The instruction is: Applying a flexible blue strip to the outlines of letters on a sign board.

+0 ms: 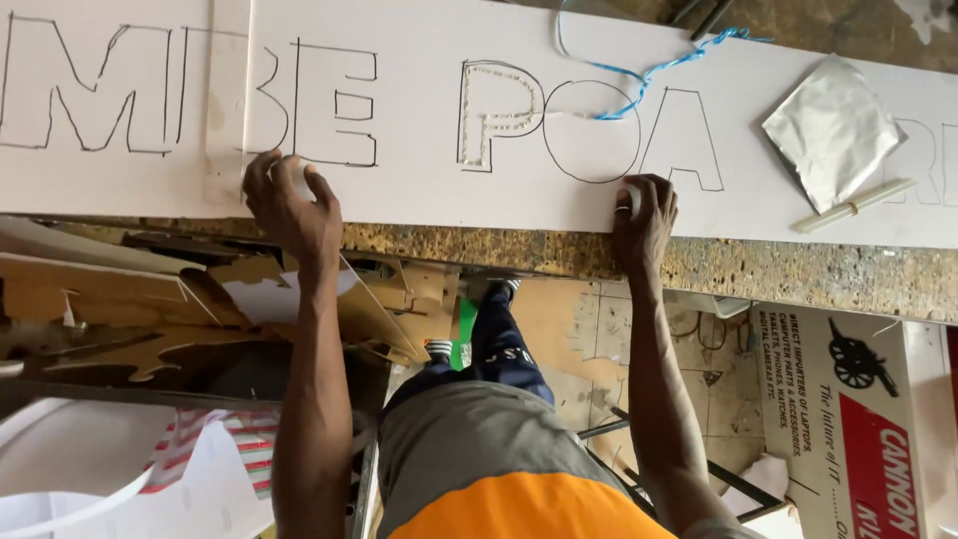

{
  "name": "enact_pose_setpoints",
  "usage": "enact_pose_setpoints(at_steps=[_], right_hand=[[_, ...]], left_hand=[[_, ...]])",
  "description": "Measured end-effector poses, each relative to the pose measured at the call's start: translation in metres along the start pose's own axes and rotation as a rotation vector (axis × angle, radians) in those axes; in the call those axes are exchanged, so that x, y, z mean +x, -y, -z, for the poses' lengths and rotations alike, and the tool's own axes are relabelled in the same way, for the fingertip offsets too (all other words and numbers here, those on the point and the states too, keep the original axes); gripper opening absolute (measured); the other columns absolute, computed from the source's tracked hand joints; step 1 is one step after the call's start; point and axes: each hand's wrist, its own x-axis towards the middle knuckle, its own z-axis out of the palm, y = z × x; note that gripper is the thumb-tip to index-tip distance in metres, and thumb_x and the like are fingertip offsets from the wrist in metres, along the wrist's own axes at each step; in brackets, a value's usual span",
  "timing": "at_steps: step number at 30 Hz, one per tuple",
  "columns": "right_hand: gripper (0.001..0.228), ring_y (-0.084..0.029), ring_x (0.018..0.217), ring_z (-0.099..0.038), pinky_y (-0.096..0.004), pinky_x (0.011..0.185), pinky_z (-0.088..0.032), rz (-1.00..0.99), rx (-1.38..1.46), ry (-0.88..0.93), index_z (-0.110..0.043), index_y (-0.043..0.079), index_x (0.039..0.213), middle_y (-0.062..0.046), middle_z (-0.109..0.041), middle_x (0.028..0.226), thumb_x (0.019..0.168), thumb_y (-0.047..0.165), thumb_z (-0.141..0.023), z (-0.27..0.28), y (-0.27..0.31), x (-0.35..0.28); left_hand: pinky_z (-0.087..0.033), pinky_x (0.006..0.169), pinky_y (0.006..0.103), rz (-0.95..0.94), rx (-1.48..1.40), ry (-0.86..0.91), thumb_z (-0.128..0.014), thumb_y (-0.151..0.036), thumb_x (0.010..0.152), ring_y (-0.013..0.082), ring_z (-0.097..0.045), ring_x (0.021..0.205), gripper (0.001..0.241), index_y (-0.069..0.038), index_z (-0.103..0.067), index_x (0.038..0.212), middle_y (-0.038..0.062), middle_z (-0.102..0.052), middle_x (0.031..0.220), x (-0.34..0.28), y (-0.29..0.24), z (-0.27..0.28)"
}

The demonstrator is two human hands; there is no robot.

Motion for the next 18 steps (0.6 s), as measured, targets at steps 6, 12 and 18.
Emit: enact_pose_setpoints(at_steps=[6, 12, 18], right_hand=[[0.018, -0.04, 0.124, -0.062, -0.052, 0.105, -0.049, 0.038, 0.013, -0.02, -0.075, 0.017, 0.129, -0.01, -0.063, 0.129, 0.114, 0.026, -0.072, -0.002, -0.008, -0.002], [0.018, -0.039, 0.123, -0.063, -0.051, 0.103, -0.049, 0.03, 0.05, -0.027, -0.076, 0.014, 0.128, -0.01, -0.064, 0.128, 0.114, 0.025, -0.071, 0.0, -0.002, -0.001], [0.017, -0.039, 0.121, -0.064, -0.051, 0.101, -0.05, 0.04, 0.044, -0.043, -0.076, 0.012, 0.127, -0.011, -0.064, 0.126, 0.113, 0.022, -0.072, 0.004, 0.004, 0.0]], left_hand=[[-0.051, 0.097, 0.0538, -0.024, -0.038, 0.024, -0.077, -0.007, 0.097, 0.0354, -0.067, 0.122, 0.016, -0.014, -0.071, 0.11, 0.006, -0.067, 0.123, -0.001, 0.002, 0.001], [-0.05, 0.095, 0.0514, -0.043, -0.074, 0.026, -0.076, -0.003, 0.095, 0.0341, -0.069, 0.109, 0.015, -0.012, -0.072, 0.107, 0.007, -0.069, 0.114, 0.002, -0.002, 0.005], [-0.048, 0.097, 0.0488, -0.044, -0.052, 0.038, -0.077, -0.005, 0.099, 0.0307, -0.069, 0.106, 0.009, -0.011, -0.076, 0.104, 0.007, -0.07, 0.112, 0.0, 0.001, 0.002]])
